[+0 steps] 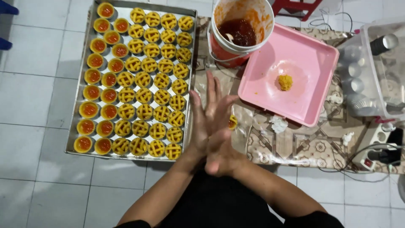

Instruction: Creating a lattice pattern on top of small jam tarts by rolling dough into thin strips and placing them crosswise.

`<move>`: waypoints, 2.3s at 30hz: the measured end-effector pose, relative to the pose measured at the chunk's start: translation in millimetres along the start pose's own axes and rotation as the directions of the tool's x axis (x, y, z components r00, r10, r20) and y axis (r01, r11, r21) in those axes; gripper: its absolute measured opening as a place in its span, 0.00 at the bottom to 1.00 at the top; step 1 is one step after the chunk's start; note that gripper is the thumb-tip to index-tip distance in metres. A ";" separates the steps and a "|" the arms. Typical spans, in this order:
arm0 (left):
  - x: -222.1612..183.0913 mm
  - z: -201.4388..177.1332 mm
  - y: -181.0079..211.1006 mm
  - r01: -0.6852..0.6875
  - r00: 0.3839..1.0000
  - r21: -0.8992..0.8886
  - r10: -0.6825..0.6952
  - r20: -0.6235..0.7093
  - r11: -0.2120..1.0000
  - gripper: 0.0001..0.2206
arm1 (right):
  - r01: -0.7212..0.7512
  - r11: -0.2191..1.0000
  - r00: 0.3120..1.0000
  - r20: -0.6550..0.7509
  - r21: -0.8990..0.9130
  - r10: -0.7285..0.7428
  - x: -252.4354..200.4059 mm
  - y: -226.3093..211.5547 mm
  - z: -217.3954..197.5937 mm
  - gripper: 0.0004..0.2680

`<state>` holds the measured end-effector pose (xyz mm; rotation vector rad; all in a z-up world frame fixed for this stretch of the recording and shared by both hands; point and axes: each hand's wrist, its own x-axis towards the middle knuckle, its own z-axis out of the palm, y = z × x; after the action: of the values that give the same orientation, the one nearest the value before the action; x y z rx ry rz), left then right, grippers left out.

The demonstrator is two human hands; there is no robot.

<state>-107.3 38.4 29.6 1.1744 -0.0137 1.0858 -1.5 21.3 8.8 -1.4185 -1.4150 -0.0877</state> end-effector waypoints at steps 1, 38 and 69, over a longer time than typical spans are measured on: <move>9.5 10.7 7.7 0.153 0.977 -0.244 -0.184 -0.107 0.958 0.27 | 0.001 1.000 1.000 -0.007 0.010 -0.001 3.9 0.0 2.9 0.28; -46.3 -66.7 -26.0 0.443 0.709 -0.609 -0.673 -0.212 0.658 0.39 | 0.323 0.935 0.910 0.225 0.144 -0.349 -56.9 -8.6 78.8 0.25; -64.4 -86.1 -55.2 0.442 0.717 -0.631 -0.674 -0.179 0.638 0.43 | 0.358 0.885 0.898 0.150 0.299 -0.414 -55.4 -37.7 94.1 0.34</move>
<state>-146.8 60.4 -82.4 0.3465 0.3376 0.6457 -101.9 38.0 -45.9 -0.9285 -1.8026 -0.0024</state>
